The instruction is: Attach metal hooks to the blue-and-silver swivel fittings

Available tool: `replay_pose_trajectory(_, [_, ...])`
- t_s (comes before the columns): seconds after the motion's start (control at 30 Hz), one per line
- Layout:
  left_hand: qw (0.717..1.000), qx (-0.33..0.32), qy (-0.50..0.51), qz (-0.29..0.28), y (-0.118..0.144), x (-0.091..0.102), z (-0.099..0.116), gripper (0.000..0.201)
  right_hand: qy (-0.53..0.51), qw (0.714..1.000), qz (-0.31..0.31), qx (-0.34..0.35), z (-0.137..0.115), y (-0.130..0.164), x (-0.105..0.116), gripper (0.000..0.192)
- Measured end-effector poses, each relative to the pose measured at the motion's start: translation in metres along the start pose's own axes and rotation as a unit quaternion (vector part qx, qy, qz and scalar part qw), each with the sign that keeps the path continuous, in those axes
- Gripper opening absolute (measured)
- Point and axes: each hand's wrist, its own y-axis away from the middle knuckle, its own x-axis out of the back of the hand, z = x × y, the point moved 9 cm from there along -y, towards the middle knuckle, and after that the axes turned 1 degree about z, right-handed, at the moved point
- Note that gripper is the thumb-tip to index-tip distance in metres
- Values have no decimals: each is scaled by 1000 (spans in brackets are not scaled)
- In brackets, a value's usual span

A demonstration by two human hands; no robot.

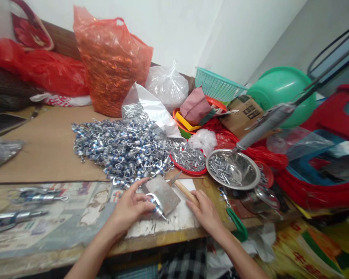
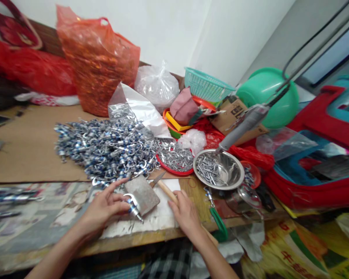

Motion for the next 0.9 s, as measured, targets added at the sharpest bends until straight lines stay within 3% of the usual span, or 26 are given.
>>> replay_pose_trajectory(0.1, [1000, 3, 4, 2, 0, 0, 0, 84, -73, 995, 55, 40, -27, 9, 33, 25])
replay_pose_trajectory(0.2, [1000, 3, 7, 3, -1, 1, 0, 87, -109, 982, 75, 133, -63, 26, 59, 40])
replay_pose_trajectory(0.27, [1000, 0, 5, 7, -1, 2, -1, 89, -101, 974, 84, 183, -78, 38, 65, 48])
replay_pose_trajectory(0.33, [1000, -8, -1, 11, -1, 3, 0, 89, -61, 977, 53, 196, -83, 45, 55, 51])
replay_pose_trajectory(0.43, [1000, -14, -8, 15, -1, 4, 0, 89, -9, 985, -12, 172, -80, 47, 33, 48])
replay_pose_trajectory(0.57, [1000, -12, -11, 16, -1, 3, 1, 88, -32, 987, 19, 157, -81, 44, 35, 48])
replay_pose_trajectory(0.7, [1000, -12, -20, 16, 2, 2, 3, 85, -81, 989, -30, 120, -69, 31, 20, 43])
replay_pose_trajectory(0.77, [998, -21, -51, 21, 4, 3, 5, 69, -129, 989, -1, 66, -46, 19, 16, 39])
replay_pose_trajectory(0.83, [992, -40, -114, 29, 6, 5, 9, 39, -139, 990, 19, 13, -19, 8, 9, 39])
replay_pose_trajectory(0.9, [978, -78, -188, 48, 9, 6, 18, 14, -106, 994, -3, -6, -3, -4, -1, 34])
